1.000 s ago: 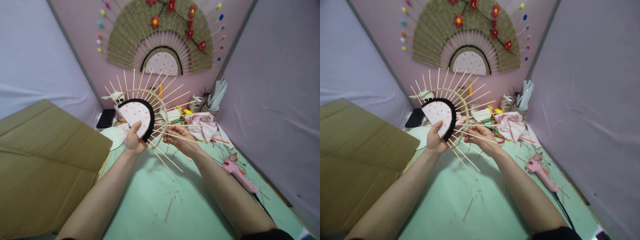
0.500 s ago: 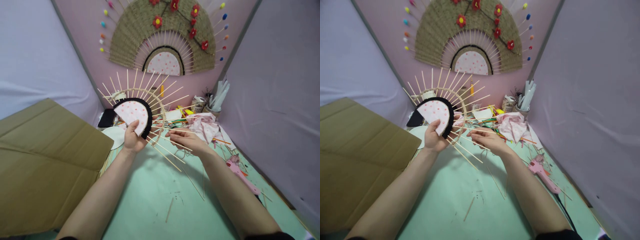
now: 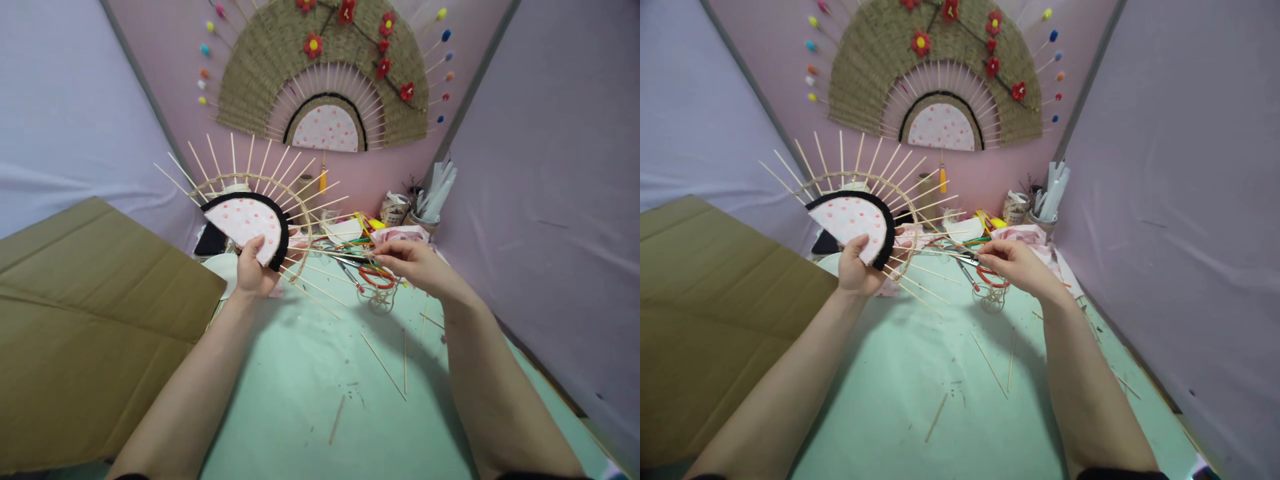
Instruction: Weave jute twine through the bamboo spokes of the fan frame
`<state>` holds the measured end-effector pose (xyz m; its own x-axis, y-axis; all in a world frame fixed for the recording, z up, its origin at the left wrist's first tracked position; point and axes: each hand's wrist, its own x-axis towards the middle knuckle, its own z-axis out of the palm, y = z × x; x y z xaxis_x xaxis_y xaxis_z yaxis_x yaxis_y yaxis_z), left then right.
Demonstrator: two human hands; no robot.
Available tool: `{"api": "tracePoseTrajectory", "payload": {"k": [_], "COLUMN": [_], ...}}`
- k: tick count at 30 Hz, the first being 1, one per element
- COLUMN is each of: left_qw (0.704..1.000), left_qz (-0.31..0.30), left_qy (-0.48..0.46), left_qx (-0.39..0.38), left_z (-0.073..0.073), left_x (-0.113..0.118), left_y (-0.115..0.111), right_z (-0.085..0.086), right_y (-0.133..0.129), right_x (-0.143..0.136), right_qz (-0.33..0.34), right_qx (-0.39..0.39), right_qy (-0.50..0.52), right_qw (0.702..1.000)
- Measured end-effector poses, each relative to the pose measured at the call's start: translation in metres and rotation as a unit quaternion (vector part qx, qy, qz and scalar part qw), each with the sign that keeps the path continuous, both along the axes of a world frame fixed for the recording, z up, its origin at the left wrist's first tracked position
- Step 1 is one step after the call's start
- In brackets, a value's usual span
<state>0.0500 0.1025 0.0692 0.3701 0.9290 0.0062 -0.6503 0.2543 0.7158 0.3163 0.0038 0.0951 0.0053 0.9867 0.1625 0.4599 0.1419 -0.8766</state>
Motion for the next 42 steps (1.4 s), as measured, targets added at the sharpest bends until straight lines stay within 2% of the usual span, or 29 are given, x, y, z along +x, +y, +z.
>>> {"api": "tracePoseTrajectory", "payload": {"k": [4,10,14,18,20,23,26,29,35,39,42], "left_qw": [1.0,0.996,0.993,0.992,0.99,0.985,0.984,0.987,0.987,0.991,0.995], "left_qz": [0.028,0.089,0.099,0.099,0.099,0.118,0.119,0.102,0.101,0.107,0.088], "left_qy": [-0.014,-0.02,-0.013,-0.038,-0.053,-0.059,-0.053,-0.051,-0.051,-0.037,-0.02], "left_qx": [-0.002,-0.018,-0.062,-0.075,-0.082,-0.114,-0.119,-0.111,-0.112,-0.076,-0.037], "left_z": [0.001,0.006,0.014,0.016,0.015,0.011,0.008,0.006,0.004,0.0,-0.003], "left_x": [0.002,0.007,0.009,0.014,0.018,0.024,0.027,0.029,0.032,0.034,0.035], "left_y": [-0.001,-0.007,-0.013,-0.018,-0.02,-0.024,-0.026,-0.028,-0.029,-0.028,-0.029], "right_z": [0.003,0.001,-0.008,-0.019,-0.024,-0.031,-0.035,-0.036,-0.04,-0.042,-0.043], "right_y": [-0.003,-0.004,0.004,0.009,0.008,0.004,0.002,0.004,0.006,0.003,0.002], "right_x": [-0.001,-0.002,-0.01,-0.036,-0.055,-0.079,-0.089,-0.088,-0.093,-0.101,-0.106], "right_qz": [0.005,0.081,0.13,0.177,0.186,0.235,0.251,0.244,0.199,0.119,0.053], "right_qx": [-0.002,-0.04,-0.064,-0.046,-0.021,-0.009,0.003,0.004,0.026,0.021,0.037], "right_qy": [-0.025,-0.029,-0.007,-0.011,-0.016,-0.004,0.004,0.038,0.218,0.296,0.322], "right_qw": [1.0,0.995,0.989,0.983,0.982,0.972,0.968,0.969,0.955,0.948,0.944]}}
